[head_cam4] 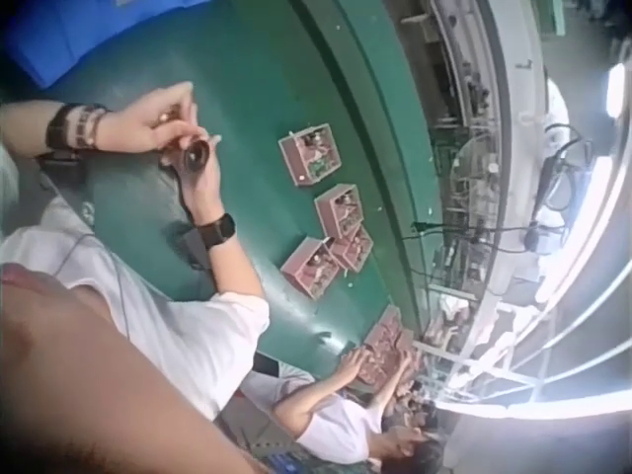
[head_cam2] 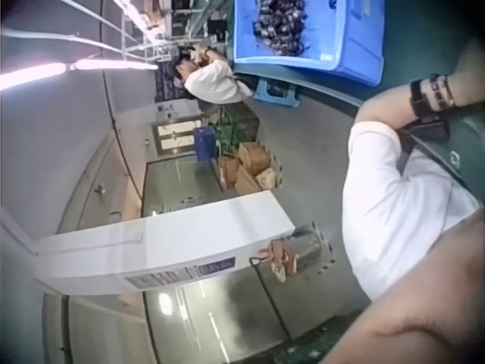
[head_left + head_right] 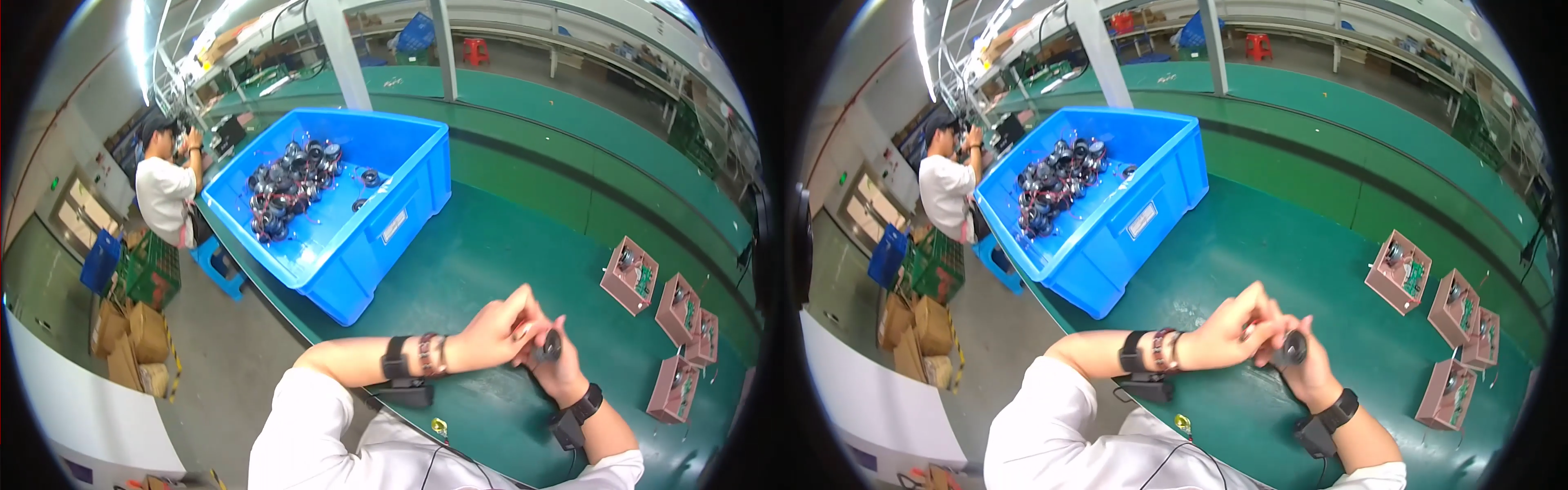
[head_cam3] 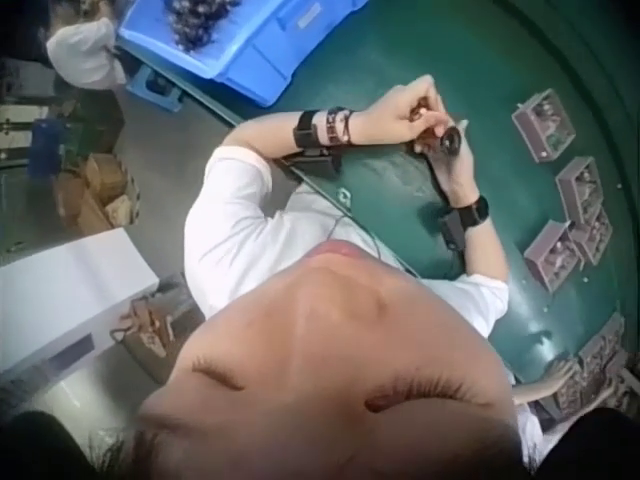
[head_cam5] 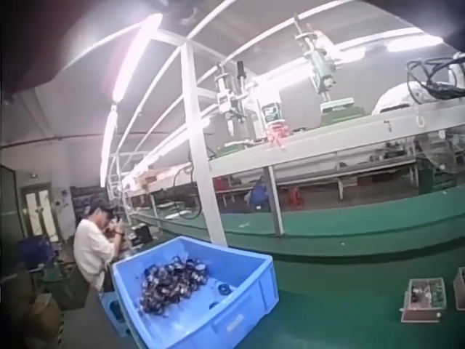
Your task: The person assembles electronic devices by hand, picking up a speaker from a blue bin, fitting it into a plastic housing, and connecting its wires to a circuit board. They repeat this process, moving completed housings aside on the table and reaching back into the bin for more speakers.
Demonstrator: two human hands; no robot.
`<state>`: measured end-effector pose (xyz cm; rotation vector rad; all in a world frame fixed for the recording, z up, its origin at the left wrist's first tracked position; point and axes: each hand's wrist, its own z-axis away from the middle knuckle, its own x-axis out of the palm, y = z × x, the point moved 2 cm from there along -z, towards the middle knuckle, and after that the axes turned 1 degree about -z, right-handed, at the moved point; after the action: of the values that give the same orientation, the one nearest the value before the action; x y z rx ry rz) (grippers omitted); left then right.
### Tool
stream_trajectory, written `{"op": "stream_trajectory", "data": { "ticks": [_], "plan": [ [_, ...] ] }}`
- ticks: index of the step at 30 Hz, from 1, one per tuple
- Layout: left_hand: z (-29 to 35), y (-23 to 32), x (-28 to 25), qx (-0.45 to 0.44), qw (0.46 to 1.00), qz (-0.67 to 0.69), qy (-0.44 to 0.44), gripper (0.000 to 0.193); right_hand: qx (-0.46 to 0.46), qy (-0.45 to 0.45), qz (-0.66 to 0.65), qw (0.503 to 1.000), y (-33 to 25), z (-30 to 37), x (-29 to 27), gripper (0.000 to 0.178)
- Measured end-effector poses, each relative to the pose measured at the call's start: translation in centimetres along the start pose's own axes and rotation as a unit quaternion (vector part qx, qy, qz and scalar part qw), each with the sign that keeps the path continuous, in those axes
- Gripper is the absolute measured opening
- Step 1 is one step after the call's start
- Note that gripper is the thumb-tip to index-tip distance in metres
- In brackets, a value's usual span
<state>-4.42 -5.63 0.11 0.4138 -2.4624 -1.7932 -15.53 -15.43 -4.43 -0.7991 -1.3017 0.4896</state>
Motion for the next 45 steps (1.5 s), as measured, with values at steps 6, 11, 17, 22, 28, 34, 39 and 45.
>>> {"op": "stream_trajectory", "data": {
  "ticks": [6,11,17,22,28,34,39,45],
  "plan": [
    [-7.7,-6.1,0.0,0.054,0.991,0.07,0.102,0.017,-0.048,0.079,-0.061,0.994,-3.0,-1.7,-4.4,0.053],
    [-10.3,-7.6,-0.9,0.044,0.997,0.037,0.059,0.02,-0.073,0.123,-0.03,0.989,-3.4,-1.7,-4.6,0.048],
    [-10.0,-8.3,-0.5,0.033,0.998,0.043,0.044,0.017,-0.045,0.107,0.0,0.993,-2.7,-1.5,-4.2,0.046],
    [-10.6,-8.4,-0.6,-0.009,0.991,0.123,0.06,0.017,-0.054,0.088,0.017,0.995,-3.0,-1.7,-4.3,0.047],
    [-10.7,-9.3,-1.1,0.042,0.974,0.21,0.074,0.02,-0.082,0.11,0.034,0.99,-2.8,-1.9,-4.1,0.049],
    [-9.6,-6.7,-0.8,0.008,1.0,0.024,-0.015,0.028,-0.114,0.13,0.042,0.984,-2.8,-1.7,-4.2,0.049],
    [-9.4,-6.6,-0.4,0.116,0.986,-0.118,0.038,0.025,-0.114,0.126,0.054,0.984,-2.9,-1.8,-3.9,0.052],
    [-9.5,-6.7,-0.6,0.118,0.988,-0.095,0.037,0.019,-0.111,0.1,0.06,0.987,-3.0,-1.9,-4.2,0.051]
  ]
}}
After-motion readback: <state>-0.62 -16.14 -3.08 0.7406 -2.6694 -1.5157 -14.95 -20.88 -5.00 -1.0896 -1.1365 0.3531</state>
